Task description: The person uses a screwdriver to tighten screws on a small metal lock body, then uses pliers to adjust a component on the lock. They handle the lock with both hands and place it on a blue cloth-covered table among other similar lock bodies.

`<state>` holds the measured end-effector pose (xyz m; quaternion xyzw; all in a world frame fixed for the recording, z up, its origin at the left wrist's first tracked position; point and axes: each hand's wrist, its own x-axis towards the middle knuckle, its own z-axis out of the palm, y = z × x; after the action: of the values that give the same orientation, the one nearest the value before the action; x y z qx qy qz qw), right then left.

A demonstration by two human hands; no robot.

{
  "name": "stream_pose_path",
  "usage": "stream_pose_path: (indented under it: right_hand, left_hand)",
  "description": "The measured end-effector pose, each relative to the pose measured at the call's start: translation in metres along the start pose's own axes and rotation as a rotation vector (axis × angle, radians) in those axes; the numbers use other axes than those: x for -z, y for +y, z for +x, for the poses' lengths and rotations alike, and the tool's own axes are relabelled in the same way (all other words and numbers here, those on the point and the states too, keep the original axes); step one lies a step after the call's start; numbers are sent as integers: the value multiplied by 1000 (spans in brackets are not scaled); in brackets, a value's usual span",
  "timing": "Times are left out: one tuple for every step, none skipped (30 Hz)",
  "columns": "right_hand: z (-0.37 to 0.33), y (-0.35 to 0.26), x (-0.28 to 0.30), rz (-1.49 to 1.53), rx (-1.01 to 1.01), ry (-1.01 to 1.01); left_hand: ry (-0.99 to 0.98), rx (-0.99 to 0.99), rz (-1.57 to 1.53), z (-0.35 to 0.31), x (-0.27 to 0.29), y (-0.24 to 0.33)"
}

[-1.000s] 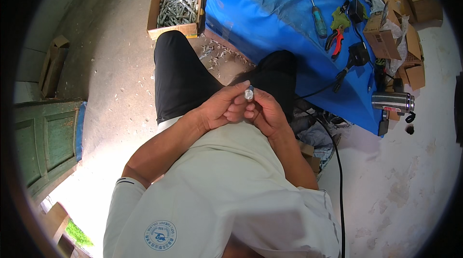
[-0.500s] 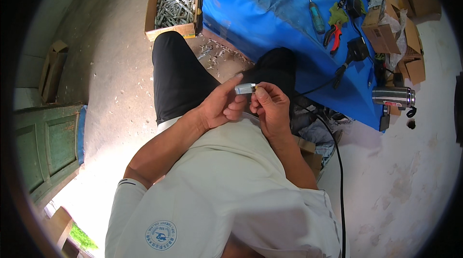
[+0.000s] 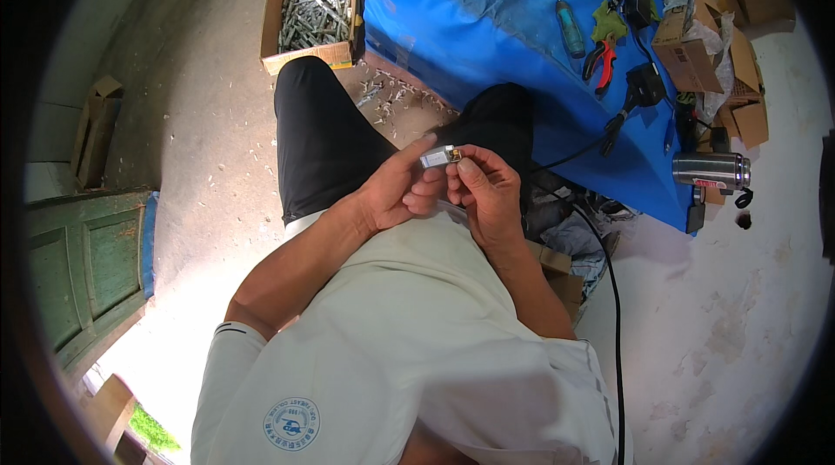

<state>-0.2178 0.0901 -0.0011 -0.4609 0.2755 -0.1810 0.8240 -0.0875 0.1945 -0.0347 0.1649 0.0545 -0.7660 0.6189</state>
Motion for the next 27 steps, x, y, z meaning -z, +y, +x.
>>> stream_pose_path:
  right_hand:
    - [0, 0, 0, 11, 0, -1]
    - [0, 1, 0, 21, 0, -3]
    - [0, 1, 1, 25, -2, -3]
    - [0, 1, 1, 30, -4, -3]
    - [0, 2, 1, 34, -6, -3]
    - [0, 1, 1, 32, -5, -2]
    - [0, 1, 1, 30, -3, 0]
    - [-1, 1, 1, 28, -2, 1]
    - [-1, 1, 1, 32, 1, -1]
    - [-1, 2, 2, 36, 3, -4]
    - [0, 2, 2, 40, 6, -6]
    - [0, 1, 1, 36, 11, -3]
    - [-1, 0, 0, 32, 17, 1]
    - [-1, 0, -1, 27, 23, 4]
    - [-1, 0, -2, -11, 40, 19]
    - [0, 0, -4, -50, 57, 34]
    - [0, 0, -4, -89, 74, 49]
    - [0, 0, -4, -118, 90, 54]
    - [1, 1, -4, -146, 105, 58]
    - [1, 2, -4, -175, 120, 62]
    - [1, 1, -4, -183, 122, 66]
    - [1, 1, -4, -190, 124, 69]
    - [1, 1, -4, -198, 126, 73]
    - [1, 1, -3, -208, 128, 65]
    - [1, 2, -2, -218, 131, 57]
    - [1, 2, -2, -228, 133, 50]
    - [2, 2, -2, -235, 138, 53]
  left_hand:
    - [11, -1, 0, -1, -2, 1]
    - [21, -3, 0, -1, -4, 1]
    - [28, -4, -3, -2, -4, 1]
    - [35, -5, -5, -2, -4, 1]
    - [42, -6, -8, -2, -4, 2]
    - [46, -10, -4, -3, -4, 2]
    - [51, -15, -1, -3, -5, 2]
    - [56, -19, 3, -3, -5, 2]
    - [49, -25, 6, -3, -5, 2]
    - [42, -30, 8, -3, -4, 2]
    - [35, -36, 11, -3, -3, 2]
    - [36, -36, 8, -3, -3, 2]
    - [37, -36, 4, -2, -2, 1]
    - [38, -36, 0, -2, -2, 1]
    - [47, -30, 0, -2, -2, 2]
    - [56, -24, -1, -2, -4, 2]
    - [65, -18, -1, -2, -5, 3]
    - [50, -15, 0, -1, -4, 3]
    - [36, -12, 0, 0, -1, 2]
    - [21, -9, 1, 0, 0, 2]
    - [32, -4, 7, 1, -1, 2]
    - [44, 1, 14, 1, -1, 2]
    - [55, 6, 20, 1, -2, 2]
    - [57, 9, 21, 1, -2, 3]
    - [58, 12, 22, 1, -1, 3]
    - [59, 15, 24, 2, -1, 3]
    - [59, 14, 26, 2, -1, 3]
